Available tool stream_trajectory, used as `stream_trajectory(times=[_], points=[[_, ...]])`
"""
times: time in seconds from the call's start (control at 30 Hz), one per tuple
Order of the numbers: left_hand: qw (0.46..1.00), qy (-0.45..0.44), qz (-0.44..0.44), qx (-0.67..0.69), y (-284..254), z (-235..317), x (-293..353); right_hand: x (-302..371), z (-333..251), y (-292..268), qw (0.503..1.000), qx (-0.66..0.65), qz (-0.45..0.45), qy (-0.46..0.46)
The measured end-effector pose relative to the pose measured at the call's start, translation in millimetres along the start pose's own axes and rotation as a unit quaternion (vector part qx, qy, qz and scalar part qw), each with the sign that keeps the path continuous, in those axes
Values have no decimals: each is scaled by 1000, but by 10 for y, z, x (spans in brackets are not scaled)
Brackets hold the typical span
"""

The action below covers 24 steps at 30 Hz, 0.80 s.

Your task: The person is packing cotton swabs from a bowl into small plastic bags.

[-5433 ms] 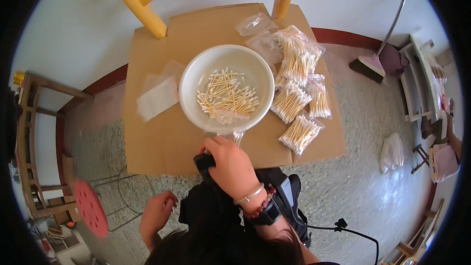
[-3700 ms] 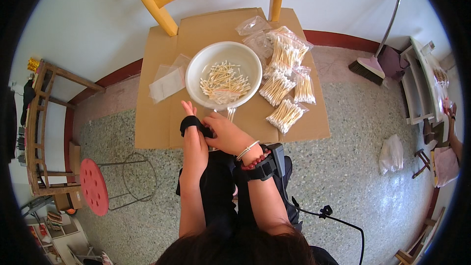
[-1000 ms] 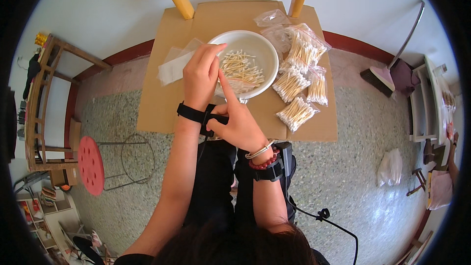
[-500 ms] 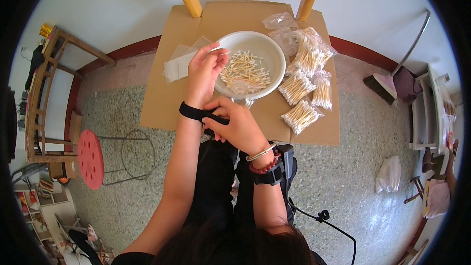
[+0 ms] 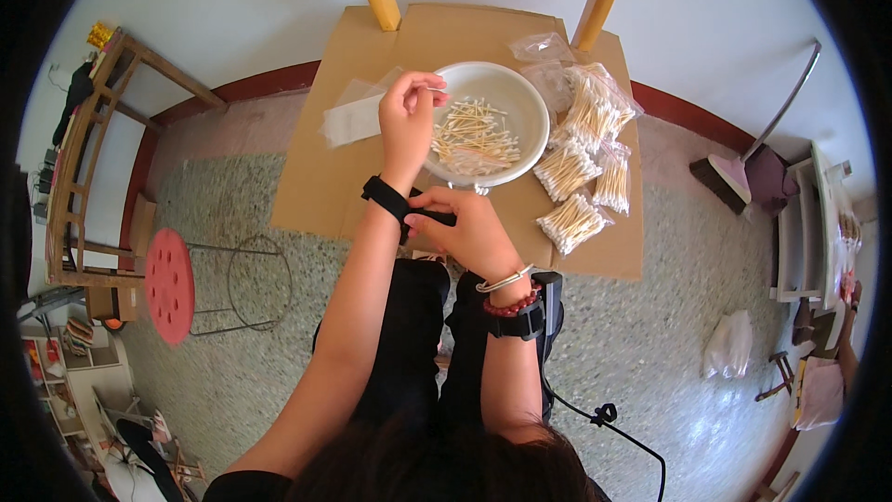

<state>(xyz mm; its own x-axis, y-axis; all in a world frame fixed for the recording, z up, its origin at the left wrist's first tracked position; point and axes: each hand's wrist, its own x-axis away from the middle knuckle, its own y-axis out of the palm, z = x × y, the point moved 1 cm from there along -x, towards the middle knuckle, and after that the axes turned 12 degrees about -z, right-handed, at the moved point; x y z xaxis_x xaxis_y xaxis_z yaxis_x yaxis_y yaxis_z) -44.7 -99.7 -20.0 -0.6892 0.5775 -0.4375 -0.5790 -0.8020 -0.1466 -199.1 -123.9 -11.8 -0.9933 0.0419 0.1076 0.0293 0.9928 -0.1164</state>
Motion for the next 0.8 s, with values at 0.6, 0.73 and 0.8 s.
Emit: stream_trajectory(times=[0.6,0.73,0.8], points=[[925,61,9,-375,-47,-74,-23,63,-40,23,999,52,10,0],[916,81,10,-393,-43,-127,-22,0,52,48,999,-45,-4,-11],[917,87,17,-388,-22,-163,-6,2,54,27,999,-48,-9,-8]])
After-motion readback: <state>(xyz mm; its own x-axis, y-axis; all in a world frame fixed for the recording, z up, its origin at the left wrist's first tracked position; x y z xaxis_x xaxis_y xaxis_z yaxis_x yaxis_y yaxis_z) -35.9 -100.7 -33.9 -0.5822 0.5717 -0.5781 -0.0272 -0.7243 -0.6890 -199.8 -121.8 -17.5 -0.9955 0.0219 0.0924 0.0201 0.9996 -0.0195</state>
